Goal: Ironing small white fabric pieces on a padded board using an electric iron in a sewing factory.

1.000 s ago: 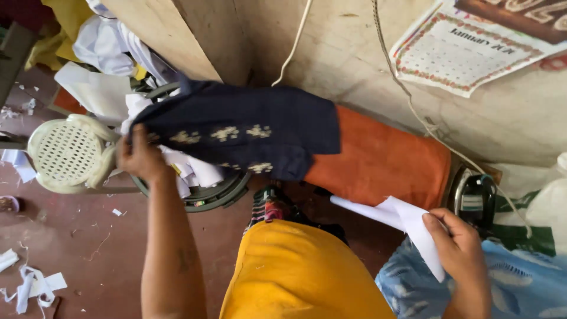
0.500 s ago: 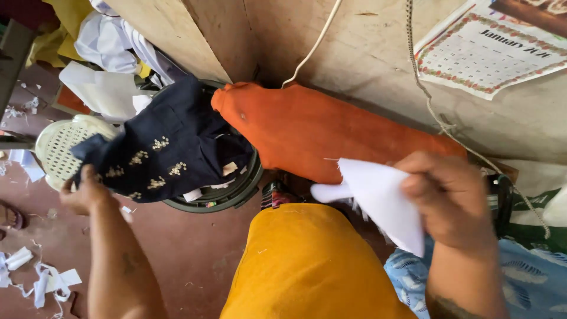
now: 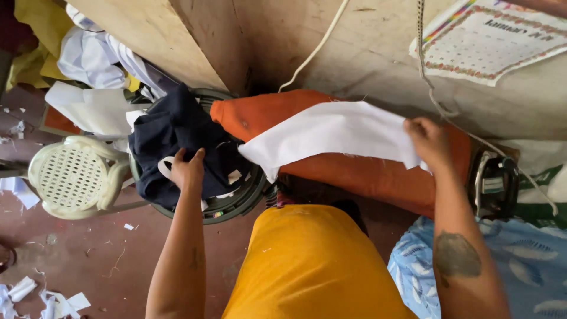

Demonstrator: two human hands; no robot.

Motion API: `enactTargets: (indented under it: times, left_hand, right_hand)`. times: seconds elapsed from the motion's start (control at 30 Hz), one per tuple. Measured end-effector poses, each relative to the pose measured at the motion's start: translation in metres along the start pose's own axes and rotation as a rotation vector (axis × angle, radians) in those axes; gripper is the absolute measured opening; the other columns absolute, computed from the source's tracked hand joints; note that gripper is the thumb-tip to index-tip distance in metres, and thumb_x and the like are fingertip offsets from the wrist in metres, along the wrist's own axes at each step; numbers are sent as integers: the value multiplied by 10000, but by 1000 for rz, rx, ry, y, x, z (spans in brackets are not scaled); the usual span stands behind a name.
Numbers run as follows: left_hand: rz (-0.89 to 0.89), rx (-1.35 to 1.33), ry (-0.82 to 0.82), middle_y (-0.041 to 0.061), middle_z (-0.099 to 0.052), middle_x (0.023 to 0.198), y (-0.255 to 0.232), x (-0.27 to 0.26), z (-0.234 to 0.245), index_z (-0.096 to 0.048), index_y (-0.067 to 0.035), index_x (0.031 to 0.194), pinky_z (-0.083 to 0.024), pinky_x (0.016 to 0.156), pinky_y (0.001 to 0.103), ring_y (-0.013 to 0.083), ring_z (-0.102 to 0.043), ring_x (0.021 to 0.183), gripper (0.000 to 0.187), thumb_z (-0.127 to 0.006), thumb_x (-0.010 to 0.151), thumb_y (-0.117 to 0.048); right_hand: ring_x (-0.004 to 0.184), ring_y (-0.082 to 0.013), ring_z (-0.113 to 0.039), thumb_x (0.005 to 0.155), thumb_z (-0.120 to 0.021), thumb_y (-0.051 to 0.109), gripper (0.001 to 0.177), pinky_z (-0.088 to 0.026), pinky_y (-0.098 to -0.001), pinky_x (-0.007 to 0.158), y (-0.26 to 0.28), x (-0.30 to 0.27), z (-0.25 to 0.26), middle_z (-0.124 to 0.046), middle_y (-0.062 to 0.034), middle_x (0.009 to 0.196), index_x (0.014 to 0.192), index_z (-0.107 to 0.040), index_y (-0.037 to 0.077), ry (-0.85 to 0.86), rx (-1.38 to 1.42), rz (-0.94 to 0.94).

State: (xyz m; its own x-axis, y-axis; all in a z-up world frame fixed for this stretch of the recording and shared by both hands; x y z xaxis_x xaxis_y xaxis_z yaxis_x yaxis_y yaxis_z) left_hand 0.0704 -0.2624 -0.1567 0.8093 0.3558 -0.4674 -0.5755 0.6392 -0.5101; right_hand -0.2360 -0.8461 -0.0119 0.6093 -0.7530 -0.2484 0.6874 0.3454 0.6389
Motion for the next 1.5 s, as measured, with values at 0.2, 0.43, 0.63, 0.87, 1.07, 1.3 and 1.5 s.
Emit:
enactTargets:
  times: [0.2, 0.43, 0.63, 0.87, 1.07, 1.3, 1.5]
  left_hand:
    - [-549, -47, 81, 170, -484, 1345, -97, -151, 36, -627, -256, 1377, -469, 1026, 514, 458, -575, 1241, 554, -825, 874, -373]
    - [-866, 246, 104, 143, -507, 1300, -115, -186, -1, -696, -221, 1144, -590, 783, 497, 418, -708, 967, 362, -848, 835, -335]
    - [-1126, 132, -25, 96, -725, 880, -178, -179, 68, -690, -205, 1088, -559, 774, 518, 448, -714, 824, 241, -845, 903, -217]
    - [-1096, 287, -145, 121, -544, 1148, -218, -221, 36, -604, -238, 1252, -580, 771, 534, 421, -710, 867, 608, -956, 755, -231]
    - [-954, 430, 62, 198, -419, 1465, -163, -240, -30, -542, -355, 1490, -575, 882, 569, 493, -635, 1164, 756, -864, 807, -391]
    - [-790, 287, -104, 228, -360, 1439, -130, -191, -18, -460, -228, 1557, -560, 908, 592, 538, -611, 1143, 811, -679, 919, -678]
    - [-701, 293, -126, 240, -375, 1411, -142, -152, -33, -473, -238, 1539, -568, 889, 550, 508, -646, 1118, 911, -810, 809, -666]
  right_hand:
    - [1198, -481, -622, 830, -845, 349, 759, -509, -574, 966, 34, -54, -12, -661, -299, 1256, 1456, -544, 43, 81, -242, -144]
    - [1015, -379, -707, 1037, -665, 351, 253, -569, -488, 848, -18, -22, -11, -744, -144, 1012, 1135, -730, 127, 29, -303, 137]
    - [924, -359, -712, 1127, -555, 366, 297, -554, -476, 794, 74, -52, 47, -730, -169, 945, 1142, -727, 124, 31, -92, 178]
    - [999, -386, -684, 1086, -626, 413, 353, -533, -491, 810, -25, -3, 41, -717, -187, 1039, 1194, -703, 86, 91, -105, 130]
    - [1264, -447, -565, 948, -744, 133, 382, -457, -545, 980, -17, -63, 7, -599, -279, 1356, 1309, -670, 34, -327, -473, 715]
    - [1425, -444, -464, 979, -678, 376, 507, -374, -572, 1082, -46, -109, -27, -558, -263, 1467, 1465, -625, 240, -256, -593, 720]
    - [1413, -490, -490, 999, -660, 473, 478, -359, -624, 1099, -55, -107, -11, -569, -372, 1436, 1421, -693, 251, -293, -640, 485]
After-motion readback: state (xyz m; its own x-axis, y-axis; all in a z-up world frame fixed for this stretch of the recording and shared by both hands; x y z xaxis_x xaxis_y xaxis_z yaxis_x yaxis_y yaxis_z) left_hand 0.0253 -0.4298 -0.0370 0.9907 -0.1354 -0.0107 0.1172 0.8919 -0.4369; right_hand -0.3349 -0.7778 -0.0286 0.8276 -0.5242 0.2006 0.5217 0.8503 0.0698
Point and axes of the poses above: each hand's wrist, its own x-axis towards the middle knuckle, its own z-axis out of the back of the hand, y = z × x, the point moved 2 cm from there along x, towards the middle knuckle
